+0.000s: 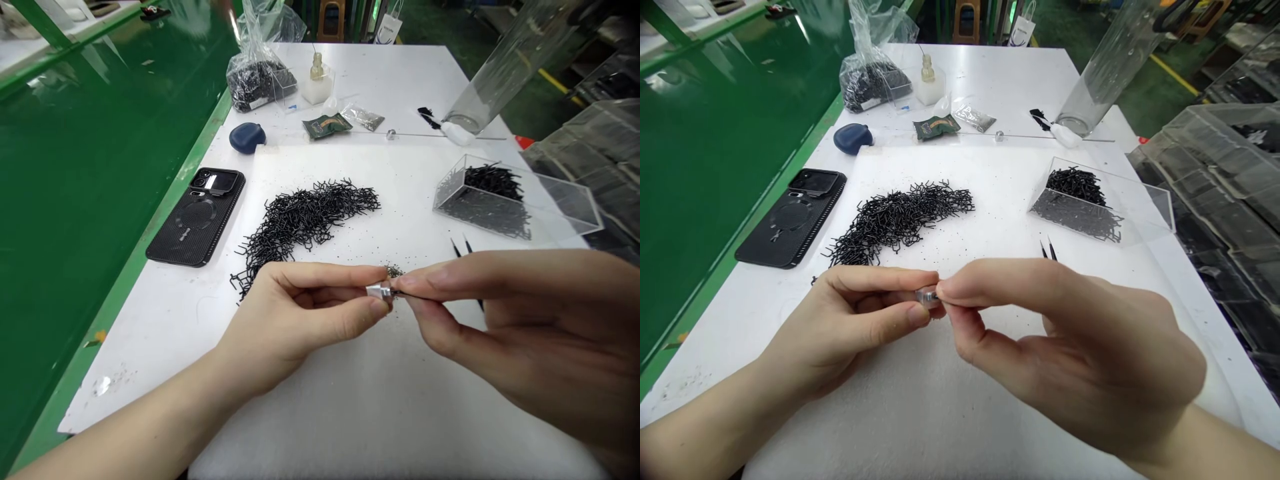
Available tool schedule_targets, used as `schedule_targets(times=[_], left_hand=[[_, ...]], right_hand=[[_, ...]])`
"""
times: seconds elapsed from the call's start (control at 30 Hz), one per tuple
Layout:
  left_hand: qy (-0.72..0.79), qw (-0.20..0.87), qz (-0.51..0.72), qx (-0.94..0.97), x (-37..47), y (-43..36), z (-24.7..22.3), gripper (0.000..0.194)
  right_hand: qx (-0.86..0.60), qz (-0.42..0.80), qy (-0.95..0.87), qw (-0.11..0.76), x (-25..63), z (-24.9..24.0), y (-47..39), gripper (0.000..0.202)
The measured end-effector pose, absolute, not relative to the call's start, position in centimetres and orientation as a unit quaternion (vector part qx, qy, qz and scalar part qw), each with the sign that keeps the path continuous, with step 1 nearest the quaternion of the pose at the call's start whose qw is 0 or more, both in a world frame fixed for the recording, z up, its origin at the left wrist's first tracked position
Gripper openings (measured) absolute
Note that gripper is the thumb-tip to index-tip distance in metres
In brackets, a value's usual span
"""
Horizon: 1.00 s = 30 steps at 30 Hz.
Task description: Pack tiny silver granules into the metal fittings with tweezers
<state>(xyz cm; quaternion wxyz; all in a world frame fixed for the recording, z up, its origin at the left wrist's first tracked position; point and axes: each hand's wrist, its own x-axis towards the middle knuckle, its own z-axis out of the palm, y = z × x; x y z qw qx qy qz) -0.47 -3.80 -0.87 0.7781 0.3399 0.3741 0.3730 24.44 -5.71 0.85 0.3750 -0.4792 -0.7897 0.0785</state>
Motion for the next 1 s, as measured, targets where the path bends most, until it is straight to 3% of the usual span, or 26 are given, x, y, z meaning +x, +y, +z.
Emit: schedule_targets(times=[0.47, 0.7, 1.0], left_hand=[[0.376, 0.766, 0.372, 0.364, -0.7, -3.8, -0.6, 0.028], [0.368, 0.783, 0.378, 0.329, -0.6, -3.6, -0.1, 0.033], [0.389, 0.778, 0.36, 0.337, -0.9, -3.7, 0.0, 0.028]], right_hand=[[-0.426, 0.1, -0.804, 0.402, 24.1, 1.0, -5.4, 0.032], [-0.435, 0.169, -0.758, 0.456, 23.7, 0.1, -5.5, 0.012], [-0.422, 0.166, -0.764, 0.459, 23.5, 0.6, -5.4, 0.021]])
